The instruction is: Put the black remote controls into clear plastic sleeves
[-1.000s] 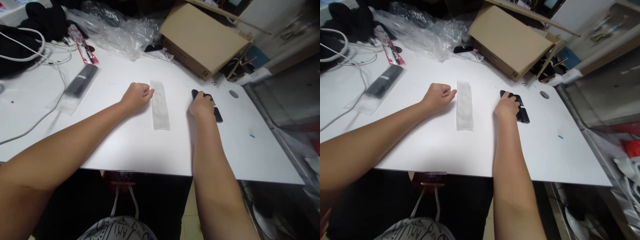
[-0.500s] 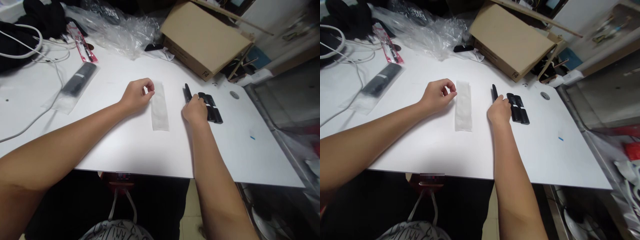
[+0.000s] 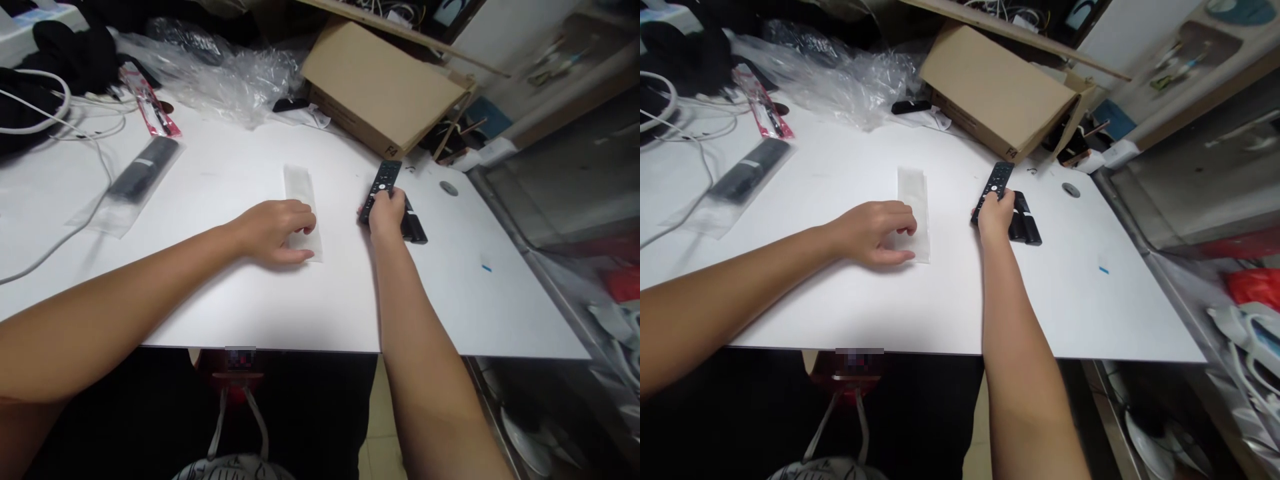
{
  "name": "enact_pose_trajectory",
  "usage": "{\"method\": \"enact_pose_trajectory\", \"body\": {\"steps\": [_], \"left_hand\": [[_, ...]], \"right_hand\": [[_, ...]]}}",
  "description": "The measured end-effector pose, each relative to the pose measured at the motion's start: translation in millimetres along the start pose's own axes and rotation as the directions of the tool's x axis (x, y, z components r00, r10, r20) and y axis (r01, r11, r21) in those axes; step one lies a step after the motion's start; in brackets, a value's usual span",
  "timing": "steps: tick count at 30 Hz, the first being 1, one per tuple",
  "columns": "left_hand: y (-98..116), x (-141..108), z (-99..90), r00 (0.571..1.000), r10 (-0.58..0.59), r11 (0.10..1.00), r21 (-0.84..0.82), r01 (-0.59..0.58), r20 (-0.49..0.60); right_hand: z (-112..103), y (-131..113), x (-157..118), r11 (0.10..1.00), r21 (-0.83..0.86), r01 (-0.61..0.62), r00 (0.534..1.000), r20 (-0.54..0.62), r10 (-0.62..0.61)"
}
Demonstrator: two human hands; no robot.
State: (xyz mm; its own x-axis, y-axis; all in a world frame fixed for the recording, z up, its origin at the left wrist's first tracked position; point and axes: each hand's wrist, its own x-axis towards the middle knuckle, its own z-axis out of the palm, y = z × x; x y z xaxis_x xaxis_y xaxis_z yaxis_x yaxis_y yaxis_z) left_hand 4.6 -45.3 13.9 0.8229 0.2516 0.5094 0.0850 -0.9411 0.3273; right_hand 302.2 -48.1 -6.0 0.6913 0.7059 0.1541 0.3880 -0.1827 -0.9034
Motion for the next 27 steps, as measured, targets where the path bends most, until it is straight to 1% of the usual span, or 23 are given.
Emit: {"method": "enact_pose_trajectory", "body": {"steps": [2,5,8,11,14,20,23,25,27], "left_hand": [[2.3,-0.4,-1.1,0.997,-0.029,1.000,0.011,0.028,0.069],[5.0,-1.5,-1.1,0.992,-0.050,0.999,0.023,0.048,0.118],[6.0,-2.3,-0.2,0.988,-0.073,0.997,0.015,0.072,0.139],[5.7,-2.1,0.8,0.986,-0.079,0.997,-0.005,0.081,0.146],[5.1,-1.5,1.6,0.989,-0.059,0.998,0.001,0.060,0.135],[5.2,-1.3,1.7,0.993,-0.010,0.998,0.065,0.002,0.121],[5.6,-0.8,0.9,0.994,0.008,0.995,0.100,-0.019,0.108],[6.0,-0.4,0.6,0.993,0.008,0.992,0.121,-0.023,0.121],[6.1,0.0,1.0,0.992,0.011,0.989,0.144,-0.029,0.123]], "right_hand": [[2.6,-2.6,-2.3,0.998,0.046,-0.040,0.997,-0.060,0.043],[3.6,-4.8,-3.9,0.997,0.063,-0.053,0.996,-0.062,0.057],[3.2,-3.9,-2.2,0.996,0.067,-0.061,0.995,-0.069,0.065],[3.0,-1.4,1.1,0.995,0.069,-0.074,0.994,-0.072,0.079],[3.0,1.1,3.5,0.995,0.067,-0.069,0.995,-0.068,0.073],[3.7,2.5,3.7,0.996,0.075,-0.046,0.998,-0.034,0.049],[3.7,1.3,2.6,0.996,0.076,-0.056,0.997,-0.053,0.060],[3.2,0.6,1.9,0.997,0.065,-0.052,0.996,-0.067,0.057],[2.5,-0.2,1.2,0.999,0.044,-0.021,1.000,-0.021,0.022]]}}
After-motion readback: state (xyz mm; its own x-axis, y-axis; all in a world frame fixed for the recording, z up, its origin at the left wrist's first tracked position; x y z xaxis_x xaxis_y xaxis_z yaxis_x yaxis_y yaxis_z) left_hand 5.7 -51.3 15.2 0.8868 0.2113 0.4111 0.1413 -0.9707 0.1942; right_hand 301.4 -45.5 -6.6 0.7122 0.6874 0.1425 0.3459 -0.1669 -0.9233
